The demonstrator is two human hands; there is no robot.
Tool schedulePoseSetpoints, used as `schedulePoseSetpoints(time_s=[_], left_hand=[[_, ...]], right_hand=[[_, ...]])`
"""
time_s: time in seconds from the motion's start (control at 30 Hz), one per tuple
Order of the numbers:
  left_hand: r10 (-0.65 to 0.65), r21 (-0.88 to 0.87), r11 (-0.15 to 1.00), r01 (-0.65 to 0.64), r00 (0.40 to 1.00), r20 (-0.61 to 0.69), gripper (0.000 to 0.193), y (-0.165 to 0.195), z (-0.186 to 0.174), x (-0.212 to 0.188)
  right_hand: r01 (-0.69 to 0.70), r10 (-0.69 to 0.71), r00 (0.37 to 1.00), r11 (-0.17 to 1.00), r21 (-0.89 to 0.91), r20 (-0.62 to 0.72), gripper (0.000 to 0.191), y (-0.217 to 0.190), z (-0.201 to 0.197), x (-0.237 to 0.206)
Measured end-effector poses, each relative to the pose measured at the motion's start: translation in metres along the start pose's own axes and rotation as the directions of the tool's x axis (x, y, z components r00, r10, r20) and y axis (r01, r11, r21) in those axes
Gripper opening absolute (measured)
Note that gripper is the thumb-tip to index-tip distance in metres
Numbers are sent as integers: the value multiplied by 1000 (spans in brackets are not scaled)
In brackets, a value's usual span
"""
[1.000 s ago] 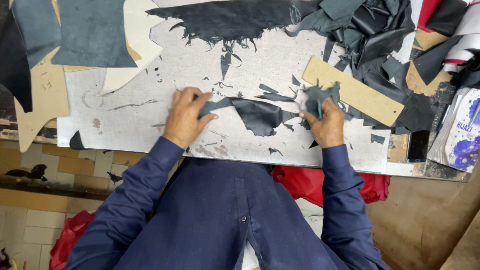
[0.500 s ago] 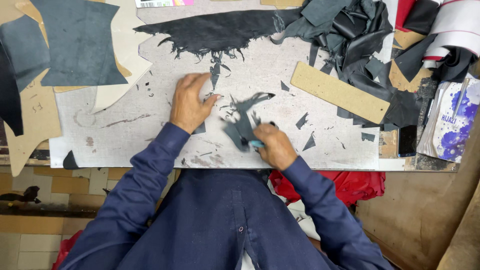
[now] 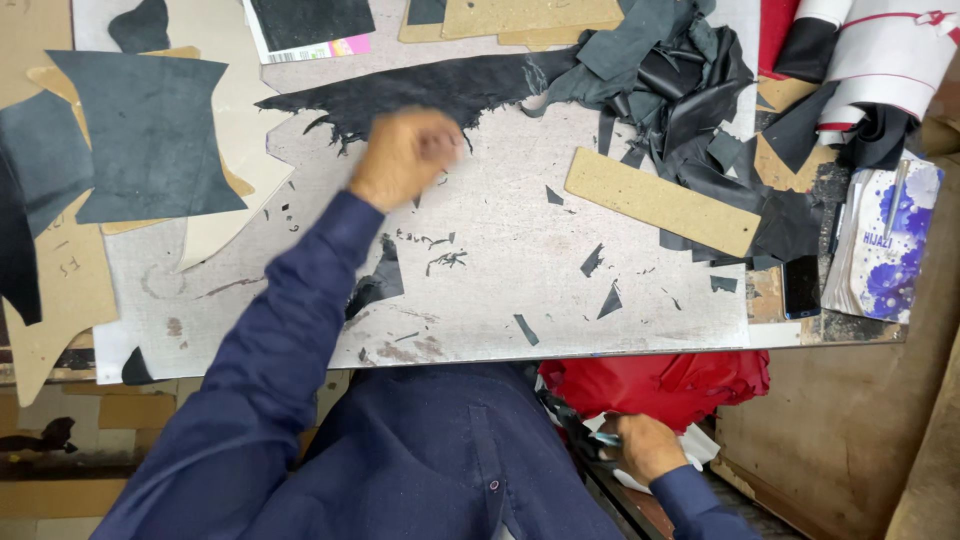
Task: The person repeatedly places a rectangular cardboard template on a dark fabric, traces its outline with a light blue pen, and cuts along the traced lines with scissors. The person then removes the template and sets the cut fabric piece aside, repeating the process with new fabric sections.
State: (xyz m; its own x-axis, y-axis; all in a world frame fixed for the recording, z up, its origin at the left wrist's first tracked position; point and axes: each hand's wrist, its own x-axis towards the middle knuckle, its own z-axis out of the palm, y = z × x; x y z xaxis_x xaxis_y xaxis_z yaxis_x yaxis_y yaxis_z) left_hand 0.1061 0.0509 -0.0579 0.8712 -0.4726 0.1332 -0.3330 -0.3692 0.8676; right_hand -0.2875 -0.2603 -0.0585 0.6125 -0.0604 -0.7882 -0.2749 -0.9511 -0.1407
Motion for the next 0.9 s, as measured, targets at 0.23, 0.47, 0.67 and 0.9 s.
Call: schedulePoseSetpoints(time_s=[0.23,0.47,0.67,0.9], left_hand=[[-200,627,761,166,980,-16,56,9,-38,71],[-312,-401,838,370,928,204,28,42,-24,-22],[-358,-949,311,46,931,-73,30,80,44,-135],[-464,-926,291,-239,812,-355,37,47,2,-122]], right_hand=[[339,-174,901,854,395,-397,29,-54,-59,4],[694,-299,647,612,379,-701,51,-111,-88,37],[638,-224,769,230,735,-599,52,-172,-80,70],[548,-288,836,390,740,-468,9,-121,-121,92]])
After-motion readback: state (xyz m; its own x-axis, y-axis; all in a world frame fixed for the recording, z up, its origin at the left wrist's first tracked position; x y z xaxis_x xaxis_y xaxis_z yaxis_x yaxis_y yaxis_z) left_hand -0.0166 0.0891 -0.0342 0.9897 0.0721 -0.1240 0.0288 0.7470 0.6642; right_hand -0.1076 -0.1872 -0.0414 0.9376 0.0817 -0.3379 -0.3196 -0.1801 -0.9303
